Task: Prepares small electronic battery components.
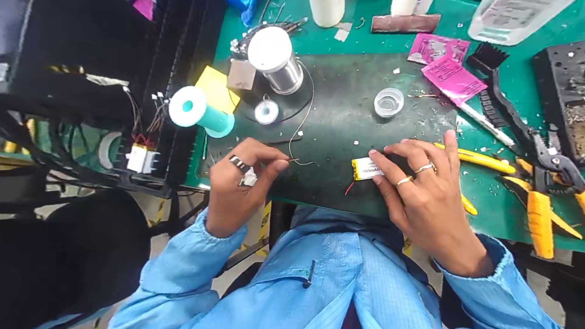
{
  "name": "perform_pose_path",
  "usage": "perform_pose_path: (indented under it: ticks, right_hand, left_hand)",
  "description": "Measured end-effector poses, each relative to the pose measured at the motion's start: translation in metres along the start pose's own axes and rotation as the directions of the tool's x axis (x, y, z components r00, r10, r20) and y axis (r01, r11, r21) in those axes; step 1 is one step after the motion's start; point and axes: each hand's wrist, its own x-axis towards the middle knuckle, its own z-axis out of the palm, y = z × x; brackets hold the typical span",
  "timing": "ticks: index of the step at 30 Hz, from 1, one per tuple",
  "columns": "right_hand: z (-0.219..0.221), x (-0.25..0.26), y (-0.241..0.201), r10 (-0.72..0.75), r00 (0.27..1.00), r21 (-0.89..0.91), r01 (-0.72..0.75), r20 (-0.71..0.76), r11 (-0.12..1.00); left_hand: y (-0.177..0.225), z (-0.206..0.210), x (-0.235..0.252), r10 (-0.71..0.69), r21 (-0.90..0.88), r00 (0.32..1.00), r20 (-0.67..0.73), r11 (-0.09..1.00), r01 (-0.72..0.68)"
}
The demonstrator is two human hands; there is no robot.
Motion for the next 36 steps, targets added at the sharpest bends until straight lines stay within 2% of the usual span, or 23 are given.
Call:
perform_pose_path:
  ticks: [6, 11, 13, 18, 21, 29, 36]
  right_hand:
    - [-0.007, 0.005, -0.001, 0.039, 0.999, -0.041, -0.039, -0.005, 0.998]
    - [-0.035, -0.028, 0.009, 0.146, 0.969, 0.079, -0.133, -0.198, 0.988]
    - [-0.042, -0.032, 0.016, 0.150, 0.960, 0.147, -0.117, -0.238, 0.982]
    - [-0.023, 0.004, 0.000, -0.024, 0.998, 0.235, 0.009, 0.059, 0.972]
    - [-0.006, 0.028, -0.005, -0.103, 0.984, 0.261, 0.063, 0.143, 0.963]
    - [-0.004, 0.047, -0.007, -0.072, 0.958, 0.251, -0.001, 0.279, 0.968]
    - [-0.011, 0.070, -0.017, -0.066, 0.919, 0.147, 0.010, 0.388, 0.989]
  left_hand:
    - [-0.006, 0.018, -0.012, 0.036, -0.062, 0.998, -0.042, 0.997, -0.039]
    - [-0.011, 0.026, -0.020, 0.092, -0.053, 0.991, -0.100, 0.994, -0.098]
    - [-0.012, 0.028, -0.021, 0.101, -0.068, 0.988, -0.118, 0.992, -0.109]
    - [-0.012, 0.029, -0.017, 0.107, -0.132, 0.990, -0.093, 0.984, -0.119]
    - [-0.014, 0.028, -0.014, 0.072, -0.193, 0.995, -0.074, 0.978, -0.085]
    - [-0.017, 0.029, -0.018, 0.009, -0.309, 0.998, -0.067, 0.950, -0.029]
    - [-0.021, 0.023, -0.023, 0.048, -0.176, 0.995, -0.088, 0.982, -0.063]
